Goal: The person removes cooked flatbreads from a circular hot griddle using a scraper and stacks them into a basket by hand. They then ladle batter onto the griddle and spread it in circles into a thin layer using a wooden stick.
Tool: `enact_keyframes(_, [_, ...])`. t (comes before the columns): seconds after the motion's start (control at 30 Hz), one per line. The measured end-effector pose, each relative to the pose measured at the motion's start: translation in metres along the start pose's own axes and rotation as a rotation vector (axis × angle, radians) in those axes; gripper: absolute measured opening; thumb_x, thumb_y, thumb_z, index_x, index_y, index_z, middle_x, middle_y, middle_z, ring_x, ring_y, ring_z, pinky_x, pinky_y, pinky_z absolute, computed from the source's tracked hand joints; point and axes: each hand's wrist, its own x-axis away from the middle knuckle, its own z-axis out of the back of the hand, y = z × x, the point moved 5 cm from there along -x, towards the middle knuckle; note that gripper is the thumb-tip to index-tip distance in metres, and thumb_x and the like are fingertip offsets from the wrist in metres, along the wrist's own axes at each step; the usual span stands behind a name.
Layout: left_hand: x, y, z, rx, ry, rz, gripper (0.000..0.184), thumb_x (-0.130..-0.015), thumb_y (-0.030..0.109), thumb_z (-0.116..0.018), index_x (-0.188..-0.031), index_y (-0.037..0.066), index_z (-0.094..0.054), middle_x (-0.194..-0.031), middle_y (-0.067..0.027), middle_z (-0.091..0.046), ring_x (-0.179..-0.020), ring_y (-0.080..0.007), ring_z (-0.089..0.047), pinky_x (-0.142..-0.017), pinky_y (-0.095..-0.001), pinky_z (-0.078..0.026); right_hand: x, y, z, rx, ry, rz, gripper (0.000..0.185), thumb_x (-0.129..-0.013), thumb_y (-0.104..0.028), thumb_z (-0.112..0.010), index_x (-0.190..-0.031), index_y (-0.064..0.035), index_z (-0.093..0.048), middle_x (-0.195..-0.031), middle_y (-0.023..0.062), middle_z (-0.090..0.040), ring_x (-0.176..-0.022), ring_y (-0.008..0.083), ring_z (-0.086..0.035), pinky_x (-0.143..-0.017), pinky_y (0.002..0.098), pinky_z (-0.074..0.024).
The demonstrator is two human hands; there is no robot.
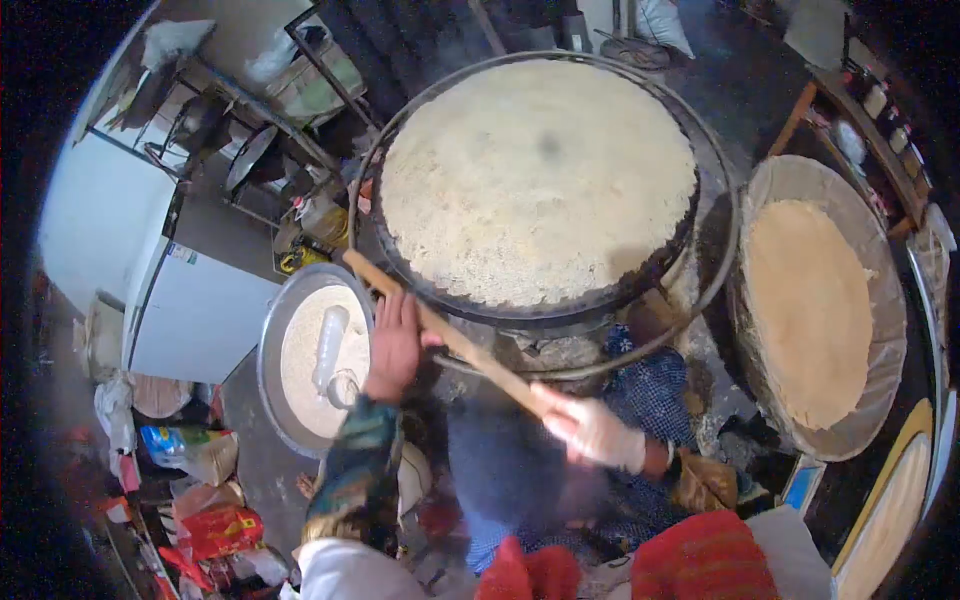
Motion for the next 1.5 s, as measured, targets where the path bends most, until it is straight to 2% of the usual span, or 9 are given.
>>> enact_keyframes(0.27, [-0.112,0.224,0.023,0.589,0.191,-0.458,0.075,-0.059,0.042,-0.068,-0.112,-0.007,-0.048,-0.123,-0.0278,-0.044,-0.119,-0.0418,-0.041,-0.102,-0.045,-0.032,0.144,0.06,0.001,-0.216,0.533,-0.139,0.054,-0.094,-0.025,-0.042,-0.144,-0.0199,-0.023,-0.057,0.0002,-0.051,-0.042,0.0072,-0.045,-0.04,0.0251,-0.0403])
enact_keyframes(0.63, [-0.063,0.107,-0.005,0.204,0.124,-0.318,0.078,-0.055,0.051,-0.061,-0.104,-0.009,-0.051,-0.111,-0.0238,-0.052,-0.114,-0.0397,-0.046,-0.102,-0.0452,-0.035,0.076,0.044,-0.026,-0.978,-0.155,-0.064,0.054,-0.097,-0.032,-0.037,-0.145,-0.0281,-0.013,-0.045,-0.0017,-0.034,-0.034,0.0086,-0.032,-0.033,0.0234,-0.0276])
enact_keyframes(0.9, [0.023,0.022,0.029,0.099,0.2,0.03,0.07,-0.088,0.037,-0.049,-0.137,-0.005,-0.025,-0.138,-0.0264,-0.032,-0.13,-0.0398,-0.029,-0.107,-0.0529,-0.019,0.033,-0.008,-0.015,-0.092,0.226,0.041,0.05,-0.094,-0.027,-0.045,-0.141,-0.0147,-0.032,-0.058,-0.0036,-0.046,-0.044,0.0044,-0.045,-0.037,0.0194,-0.0361])
enact_keyframes(1.0, [0.06,0.009,-0.022,-0.129,-0.173,0.009,0.057,-0.085,0.034,-0.053,-0.128,-0.002,-0.041,-0.134,-0.0197,-0.039,-0.131,-0.0362,-0.028,-0.108,-0.0509,-0.017,0.02,-0.009,0.007,-0.149,0.314,-0.011,0.052,-0.093,-0.027,-0.047,-0.141,-0.0156,-0.031,-0.061,-0.0018,-0.051,-0.043,0.0049,-0.046,-0.037,0.0183,-0.0377])
enact_keyframes(1.13, [0.06,0.023,-0.032,-0.108,-0.125,-0.013,0.043,-0.08,0.029,-0.059,-0.11,0.0,-0.052,-0.12,-0.0162,-0.049,-0.124,-0.035,-0.036,-0.107,-0.0508,-0.021,0.002,-0.029,-0.002,-0.083,0.318,0.032,0.052,-0.092,-0.027,-0.047,-0.14,-0.015,-0.032,-0.062,-0.0024,-0.052,-0.042,0.0045,-0.046,-0.037,0.0178,-0.0371])
enact_keyframes(1.33, [0.058,0.106,-0.016,0.107,0.057,0.042,0.031,-0.076,0.025,-0.059,-0.093,0.001,-0.052,-0.096,-0.0196,-0.05,-0.107,-0.0387,-0.045,-0.102,-0.0528,-0.028,-0.008,0.01,-0.019,-0.181,0.246,0.115,0.048,-0.092,-0.024,-0.05,-0.138,-0.0169,-0.038,-0.068,-0.0033,-0.053,-0.043,0.0048,-0.047,-0.036,0.0185,-0.0367])
enact_keyframes(1.4, [0.078,0.125,-0.053,0.734,0.168,0.353,0.033,-0.077,0.023,-0.057,-0.101,0.0,-0.052,-0.097,-0.02,-0.051,-0.108,-0.0389,-0.045,-0.101,-0.0491,-0.031,-0.002,-0.002,-0.045,-0.241,0.082,0.066,0.049,-0.091,-0.021,-0.054,-0.138,-0.02,-0.039,-0.071,-0.0036,-0.053,-0.046,0.0061,-0.048,-0.036,0.0208,-0.0384])
enact_keyframes(1.43, [0.084,0.157,-0.021,0.441,0.131,0.062,0.037,-0.082,0.021,-0.054,-0.113,0.001,-0.049,-0.109,-0.0204,-0.05,-0.11,-0.0376,-0.044,-0.097,-0.045,-0.035,0.005,-0.005,-0.047,-0.262,0.079,0.061,0.049,-0.091,-0.021,-0.054,-0.138,-0.0198,-0.038,-0.072,-0.0036,-0.053,-0.046,0.0062,-0.049,-0.036,0.0208,-0.0387])
enact_keyframes(1.5, [0.108,0.169,-0.022,0.796,-0.095,0.234,0.045,-0.086,0.017,-0.053,-0.126,-0.001,-0.041,-0.13,-0.0233,-0.039,-0.121,-0.0392,-0.036,-0.101,-0.0456,-0.03,0.03,0.003,-0.036,-0.292,0.139,0.075,0.05,-0.091,-0.021,-0.054,-0.139,-0.02,-0.036,-0.066,-0.0024,-0.053,-0.045,0.0067,-0.049,-0.037,0.0211,-0.0394])
